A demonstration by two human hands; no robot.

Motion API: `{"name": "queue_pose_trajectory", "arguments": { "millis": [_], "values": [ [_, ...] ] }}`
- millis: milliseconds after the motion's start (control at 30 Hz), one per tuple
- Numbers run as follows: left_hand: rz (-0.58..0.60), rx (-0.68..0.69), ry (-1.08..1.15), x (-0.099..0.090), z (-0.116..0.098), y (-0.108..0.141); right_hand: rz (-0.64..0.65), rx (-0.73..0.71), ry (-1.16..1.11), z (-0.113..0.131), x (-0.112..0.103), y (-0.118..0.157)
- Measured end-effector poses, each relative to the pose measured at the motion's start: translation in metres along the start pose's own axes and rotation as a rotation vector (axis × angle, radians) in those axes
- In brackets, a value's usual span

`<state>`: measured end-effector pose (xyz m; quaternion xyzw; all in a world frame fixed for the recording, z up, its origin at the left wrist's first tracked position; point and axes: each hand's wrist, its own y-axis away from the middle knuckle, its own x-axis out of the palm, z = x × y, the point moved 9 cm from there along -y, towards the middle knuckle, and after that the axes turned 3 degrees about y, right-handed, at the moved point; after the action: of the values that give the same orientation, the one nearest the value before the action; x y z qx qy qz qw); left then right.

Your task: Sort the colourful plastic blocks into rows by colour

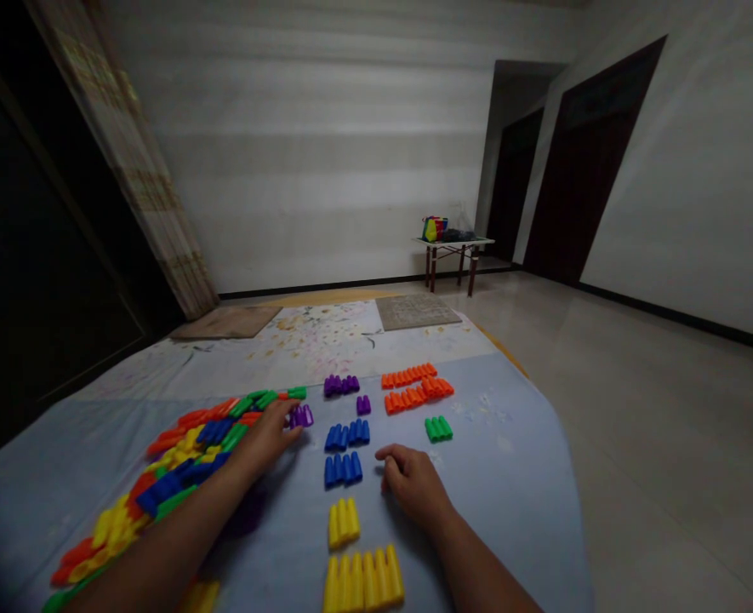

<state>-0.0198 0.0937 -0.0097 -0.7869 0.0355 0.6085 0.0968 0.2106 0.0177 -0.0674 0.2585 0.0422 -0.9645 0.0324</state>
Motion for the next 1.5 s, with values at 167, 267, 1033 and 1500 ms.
{"name": "queue_pose_trajectory", "arguments": {
  "millis": [167, 267, 1033, 1500],
  "values": [
    [-0.027, -0.020, -0.114, -0.001, -0.001, -0.051, -0.002, 0.016, -0.010, 0.000, 0.001, -0.001],
    [-0.021, -0.016, -0.169, -0.001, -0.004, -0.071, -0.006, 0.019, -0.011, 0.001, 0.001, -0.001],
    [0.135, -0.037, -0.116, 0.033, 0.011, -0.105, 0.007, 0.061, -0.027, -0.003, 0.003, -0.002],
    [-0.059, -0.143, 0.061, 0.003, 0.026, -0.104, 0.020, 0.059, 0.007, 0.002, 0.001, 0.000]
  ]
}}
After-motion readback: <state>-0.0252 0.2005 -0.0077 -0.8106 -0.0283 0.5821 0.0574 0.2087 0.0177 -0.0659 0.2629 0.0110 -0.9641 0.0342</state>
